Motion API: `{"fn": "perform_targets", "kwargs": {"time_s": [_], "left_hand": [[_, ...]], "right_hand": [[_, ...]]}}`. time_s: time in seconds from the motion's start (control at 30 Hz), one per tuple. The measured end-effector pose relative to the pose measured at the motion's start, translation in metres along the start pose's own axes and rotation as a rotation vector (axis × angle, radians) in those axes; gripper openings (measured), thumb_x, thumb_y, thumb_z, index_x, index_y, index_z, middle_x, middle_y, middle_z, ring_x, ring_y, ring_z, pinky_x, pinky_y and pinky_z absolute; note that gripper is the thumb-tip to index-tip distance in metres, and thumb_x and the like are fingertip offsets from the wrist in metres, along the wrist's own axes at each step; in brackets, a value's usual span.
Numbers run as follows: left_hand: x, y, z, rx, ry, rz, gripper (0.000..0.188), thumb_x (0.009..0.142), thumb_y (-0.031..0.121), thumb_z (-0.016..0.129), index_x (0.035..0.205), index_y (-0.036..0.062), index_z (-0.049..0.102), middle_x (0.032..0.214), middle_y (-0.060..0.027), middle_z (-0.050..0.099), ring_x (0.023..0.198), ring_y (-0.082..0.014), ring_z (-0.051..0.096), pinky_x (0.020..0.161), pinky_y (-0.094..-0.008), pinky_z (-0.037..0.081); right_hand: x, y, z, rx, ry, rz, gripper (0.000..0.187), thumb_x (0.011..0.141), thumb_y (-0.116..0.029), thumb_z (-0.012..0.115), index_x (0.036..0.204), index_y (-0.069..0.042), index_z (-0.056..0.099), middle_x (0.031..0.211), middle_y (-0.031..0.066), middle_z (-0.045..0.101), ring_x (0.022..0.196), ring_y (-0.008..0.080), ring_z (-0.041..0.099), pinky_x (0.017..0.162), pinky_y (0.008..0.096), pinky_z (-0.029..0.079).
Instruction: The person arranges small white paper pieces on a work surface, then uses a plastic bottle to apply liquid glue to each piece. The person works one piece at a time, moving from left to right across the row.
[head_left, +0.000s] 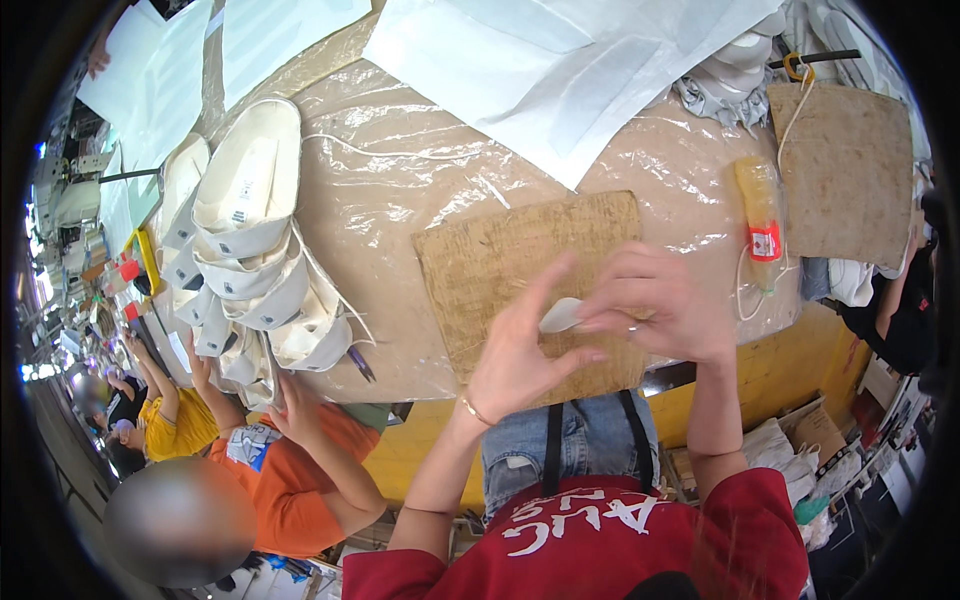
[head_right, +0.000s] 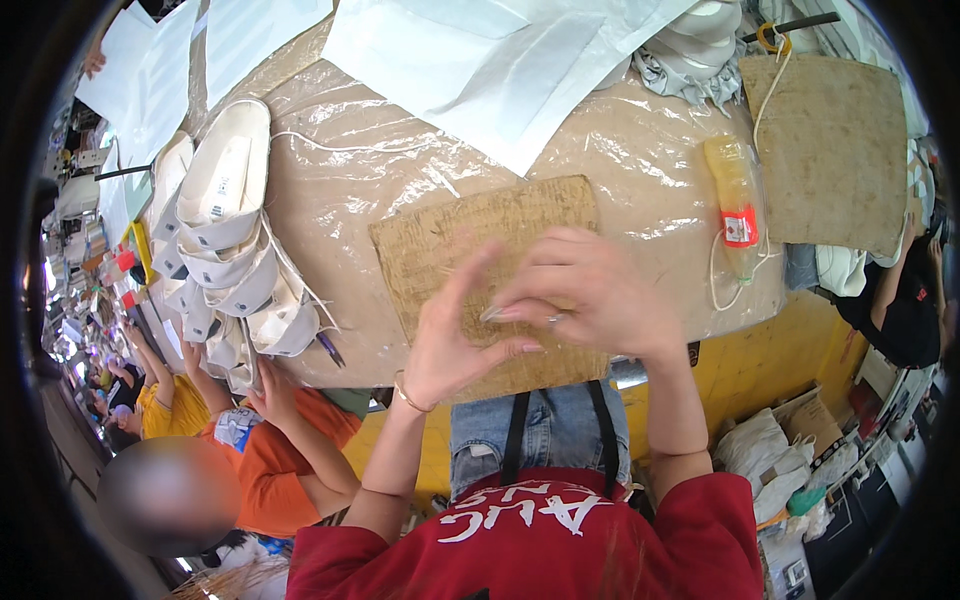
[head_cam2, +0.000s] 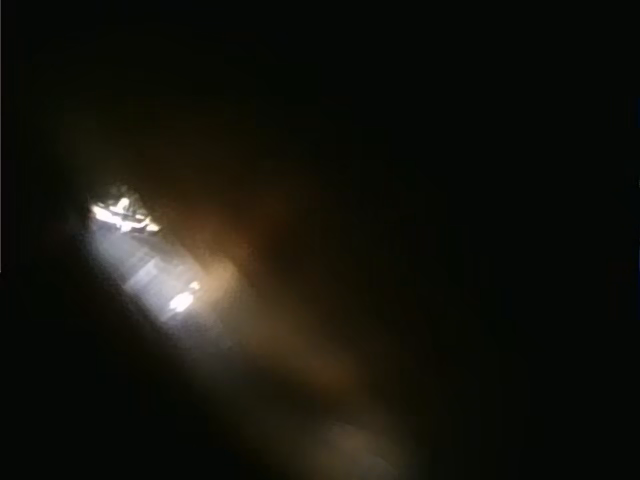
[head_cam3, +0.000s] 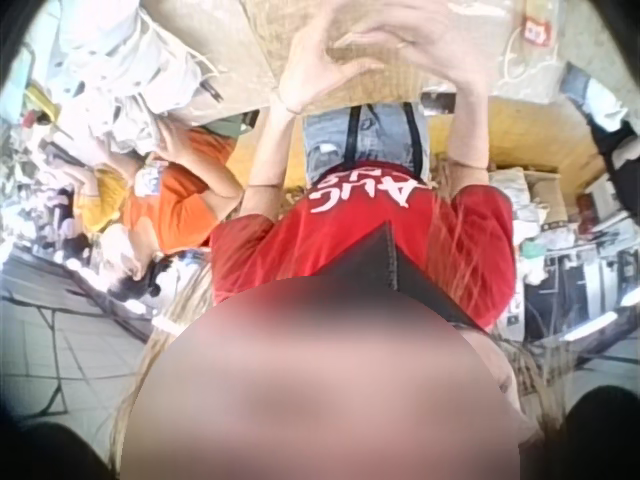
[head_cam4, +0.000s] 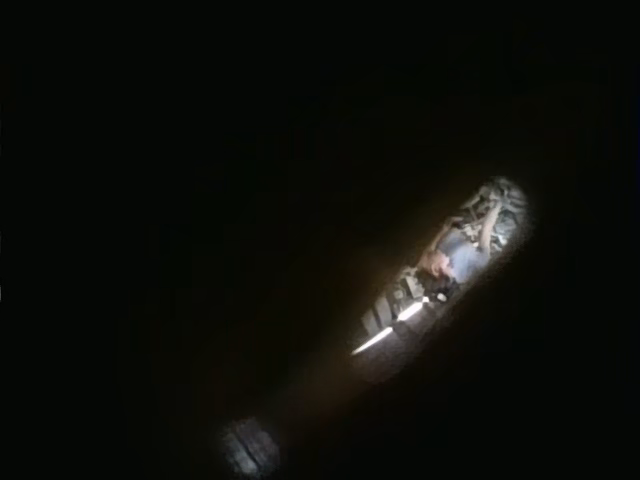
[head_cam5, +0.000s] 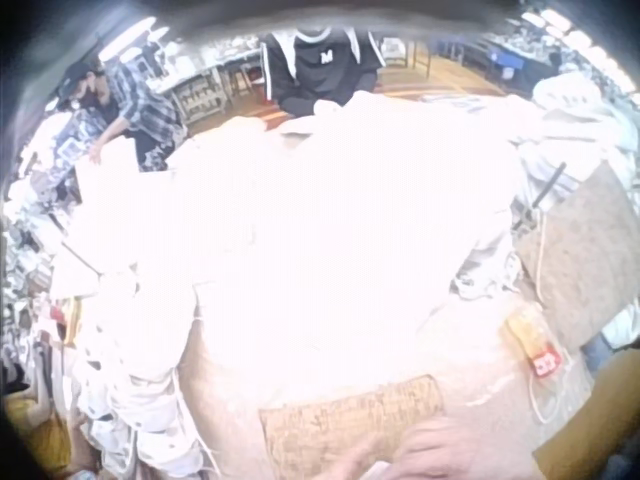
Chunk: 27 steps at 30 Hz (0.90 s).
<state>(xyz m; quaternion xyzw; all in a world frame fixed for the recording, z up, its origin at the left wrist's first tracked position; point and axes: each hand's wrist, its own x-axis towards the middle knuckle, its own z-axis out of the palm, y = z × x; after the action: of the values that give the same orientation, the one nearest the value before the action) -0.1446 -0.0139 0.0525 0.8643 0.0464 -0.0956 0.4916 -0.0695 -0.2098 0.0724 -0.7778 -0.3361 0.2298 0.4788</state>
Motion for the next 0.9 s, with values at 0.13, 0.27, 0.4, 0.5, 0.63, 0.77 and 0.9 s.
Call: {"fn": "perform_targets", "kwargs": {"time_s": [0.13,0.27,0.4,0.5,0.63,0.77,0.9], "left_hand": [[0.006,0.004,0.007,-0.752,-0.012,-0.464,0.036,0.084,0.016,0.075,0.111,-0.0018,0.060,0.100,-0.0137,0.070,0.092,-0.0145,0.067,0.080,-0.0267,0.053],[0.018,-0.018,0.037,-1.074,0.445,-0.492,0.019,0.094,0.011,0.064,0.105,-0.0033,0.060,0.101,-0.0110,0.069,0.093,-0.0135,0.066,0.080,-0.0272,0.053],[0.017,-0.038,0.063,-0.817,0.643,-0.456,0.017,0.095,0.012,0.064,0.103,-0.0010,0.058,0.096,-0.0063,0.066,0.087,-0.0091,0.060,0.078,-0.0261,0.050],[0.026,-0.045,0.075,-1.011,0.758,-0.433,0.016,0.095,0.012,0.064,0.103,-0.0007,0.057,0.096,-0.0047,0.064,0.087,-0.0076,0.056,0.076,-0.0246,0.048],[0.038,-0.051,0.074,-0.905,0.733,-0.424,0.017,0.093,0.008,0.064,0.101,-0.0032,0.055,0.096,-0.0087,0.063,0.088,-0.0105,0.059,0.076,-0.0249,0.055],[0.038,-0.059,0.068,-0.824,0.653,-0.449,0.017,0.092,0.006,0.064,0.101,-0.0044,0.054,0.094,-0.0108,0.063,0.084,-0.0127,0.063,0.072,-0.0273,0.060],[0.031,-0.063,0.068,-0.784,0.656,-0.432,0.016,0.092,0.004,0.064,0.099,-0.0048,0.053,0.091,-0.0107,0.063,0.083,-0.0124,0.063,0.070,-0.0279,0.061]], "right_hand": [[0.006,0.010,0.025,0.202,0.327,0.255,0.048,0.076,-0.021,0.080,0.118,-0.008,0.063,0.097,0.0062,0.068,0.101,0.0199,0.062,0.088,0.0339,0.049],[-0.019,0.045,0.030,0.728,0.091,0.729,0.047,0.088,-0.026,0.072,0.125,-0.003,0.057,0.101,0.0050,0.067,0.092,0.0142,0.064,0.081,0.0292,0.051],[-0.030,0.068,0.035,0.786,0.168,0.807,0.041,0.093,-0.024,0.066,0.127,-0.004,0.055,0.093,0.0049,0.067,0.082,0.0108,0.060,0.073,0.0256,0.048],[-0.019,0.076,0.040,0.475,0.224,0.617,0.035,0.091,-0.016,0.068,0.122,-0.005,0.057,0.085,0.0036,0.064,0.073,0.0099,0.055,0.066,0.0281,0.045],[-0.003,0.090,0.034,0.300,0.401,0.682,0.037,0.088,-0.004,0.068,0.122,-0.004,0.053,0.091,0.0033,0.063,0.078,0.0087,0.058,0.066,0.0218,0.046],[0.000,0.102,0.034,0.059,0.455,0.645,0.043,0.085,-0.003,0.072,0.122,-0.005,0.051,0.085,0.0039,0.058,0.075,0.0097,0.060,0.062,0.0227,0.046],[-0.001,0.105,0.041,0.133,0.559,0.661,0.055,0.081,-0.005,0.076,0.128,-0.006,0.046,0.083,0.0057,0.056,0.069,0.0113,0.061,0.058,0.0247,0.046]]}}
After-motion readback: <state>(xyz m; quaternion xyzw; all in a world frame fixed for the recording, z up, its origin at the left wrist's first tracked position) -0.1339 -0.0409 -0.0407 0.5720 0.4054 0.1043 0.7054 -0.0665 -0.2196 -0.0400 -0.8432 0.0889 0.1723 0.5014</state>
